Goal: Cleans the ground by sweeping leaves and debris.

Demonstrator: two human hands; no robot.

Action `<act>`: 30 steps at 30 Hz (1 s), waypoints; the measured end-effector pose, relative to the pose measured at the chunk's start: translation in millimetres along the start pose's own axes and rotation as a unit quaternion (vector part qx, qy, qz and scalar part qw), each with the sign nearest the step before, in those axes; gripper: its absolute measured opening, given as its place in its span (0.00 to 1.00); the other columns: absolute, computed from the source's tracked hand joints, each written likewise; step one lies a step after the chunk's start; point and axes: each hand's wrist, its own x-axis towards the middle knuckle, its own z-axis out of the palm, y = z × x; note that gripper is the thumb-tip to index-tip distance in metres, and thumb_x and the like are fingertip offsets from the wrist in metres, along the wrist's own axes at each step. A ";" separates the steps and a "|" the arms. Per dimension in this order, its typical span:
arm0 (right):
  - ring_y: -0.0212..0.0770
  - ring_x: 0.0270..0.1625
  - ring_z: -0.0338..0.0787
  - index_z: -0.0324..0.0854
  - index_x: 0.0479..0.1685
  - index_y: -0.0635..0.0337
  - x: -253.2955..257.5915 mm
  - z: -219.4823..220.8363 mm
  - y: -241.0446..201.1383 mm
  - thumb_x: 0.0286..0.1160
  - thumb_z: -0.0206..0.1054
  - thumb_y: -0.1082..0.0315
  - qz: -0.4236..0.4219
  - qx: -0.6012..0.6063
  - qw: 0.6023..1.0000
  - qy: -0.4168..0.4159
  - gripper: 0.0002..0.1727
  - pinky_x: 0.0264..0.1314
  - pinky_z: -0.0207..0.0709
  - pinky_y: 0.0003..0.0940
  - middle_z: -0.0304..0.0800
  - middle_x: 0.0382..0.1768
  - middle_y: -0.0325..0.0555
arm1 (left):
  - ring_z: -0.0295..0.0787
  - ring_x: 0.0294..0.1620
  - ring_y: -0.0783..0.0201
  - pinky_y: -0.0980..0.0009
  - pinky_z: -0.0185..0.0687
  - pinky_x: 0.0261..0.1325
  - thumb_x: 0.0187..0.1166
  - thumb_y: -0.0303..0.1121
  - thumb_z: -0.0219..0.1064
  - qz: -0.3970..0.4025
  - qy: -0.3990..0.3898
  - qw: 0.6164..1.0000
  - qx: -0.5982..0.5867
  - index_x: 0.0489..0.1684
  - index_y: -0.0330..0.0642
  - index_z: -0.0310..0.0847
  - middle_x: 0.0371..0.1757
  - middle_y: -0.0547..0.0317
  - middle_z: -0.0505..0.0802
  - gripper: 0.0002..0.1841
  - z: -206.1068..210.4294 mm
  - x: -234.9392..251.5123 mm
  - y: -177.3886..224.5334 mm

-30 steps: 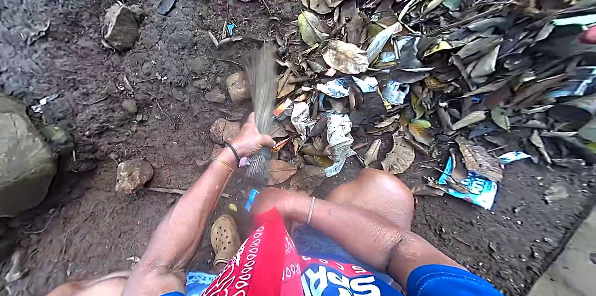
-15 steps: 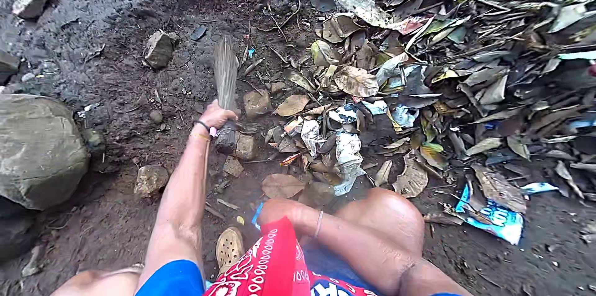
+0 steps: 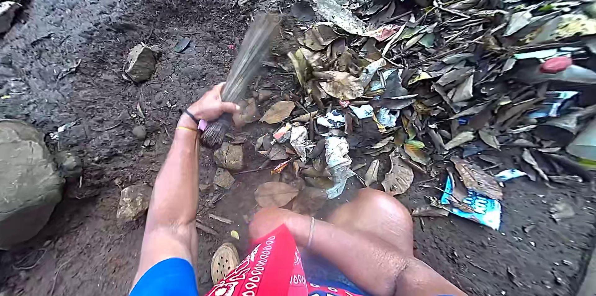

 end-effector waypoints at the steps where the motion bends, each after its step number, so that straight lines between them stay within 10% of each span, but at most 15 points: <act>1: 0.72 0.61 0.87 0.85 0.49 0.74 -1.2 -0.5 -2.4 0.90 0.55 0.67 0.002 0.004 1.000 0.005 0.17 0.58 0.74 0.72 0.89 0.52 0.71 | 0.90 0.43 0.55 0.55 0.88 0.50 0.70 0.24 0.73 -0.020 0.032 0.999 0.000 0.84 0.40 0.61 0.54 0.42 0.89 0.38 4.1 27.9 -1.1; 4: 0.70 0.61 0.87 0.85 0.53 0.71 5.2 0.5 1.7 0.91 0.55 0.66 -0.012 0.010 1.000 0.022 0.17 0.59 0.75 0.70 0.89 0.53 0.69 | 0.89 0.49 0.51 0.51 0.85 0.55 0.64 0.25 0.76 -0.083 0.068 0.994 -0.003 0.69 0.28 0.74 0.53 0.38 0.90 0.30 51.1 91.8 5.2; 8: 0.70 0.61 0.87 0.85 0.51 0.74 10.9 0.2 7.2 0.91 0.55 0.66 -0.016 0.017 0.999 0.036 0.18 0.58 0.75 0.70 0.89 0.52 0.70 | 0.90 0.55 0.48 0.51 0.86 0.58 0.61 0.21 0.77 -0.073 -0.029 0.997 -0.005 0.81 0.31 0.60 0.60 0.36 0.87 0.42 115.2 90.6 24.0; 13: 0.72 0.59 0.87 0.84 0.46 0.76 6.9 0.1 4.6 0.90 0.54 0.69 -0.008 0.021 0.999 0.028 0.17 0.57 0.75 0.71 0.88 0.50 0.72 | 0.91 0.37 0.59 0.59 0.90 0.41 0.53 0.24 0.74 0.027 -0.189 0.981 0.018 0.90 0.42 0.55 0.52 0.46 0.91 0.51 80.8 21.9 5.0; 15: 0.72 0.60 0.87 0.84 0.46 0.77 4.6 0.1 8.3 0.89 0.55 0.69 -0.015 0.034 0.999 0.037 0.17 0.58 0.75 0.71 0.89 0.50 0.72 | 0.92 0.45 0.58 0.57 0.90 0.47 0.49 0.26 0.77 0.043 -0.211 0.975 0.043 0.95 0.48 0.51 0.63 0.46 0.89 0.58 61.6 -8.4 4.8; 24: 0.71 0.59 0.87 0.84 0.47 0.76 2.1 1.8 5.3 0.90 0.54 0.69 -0.003 0.024 0.999 0.043 0.17 0.56 0.76 0.70 0.88 0.50 0.72 | 0.92 0.47 0.51 0.50 0.88 0.53 0.61 0.20 0.76 -0.055 -0.118 0.991 0.040 0.79 0.35 0.65 0.53 0.40 0.91 0.40 120.1 27.8 -0.5; 30: 0.69 0.59 0.88 0.87 0.47 0.71 -0.8 8.3 17.9 0.87 0.58 0.67 -0.008 0.087 0.992 0.092 0.15 0.56 0.76 0.71 0.90 0.50 0.68 | 0.93 0.34 0.62 0.60 0.92 0.38 0.50 0.34 0.76 0.036 -0.214 0.973 0.079 0.88 0.57 0.64 0.48 0.55 0.95 0.50 82.6 -24.4 20.7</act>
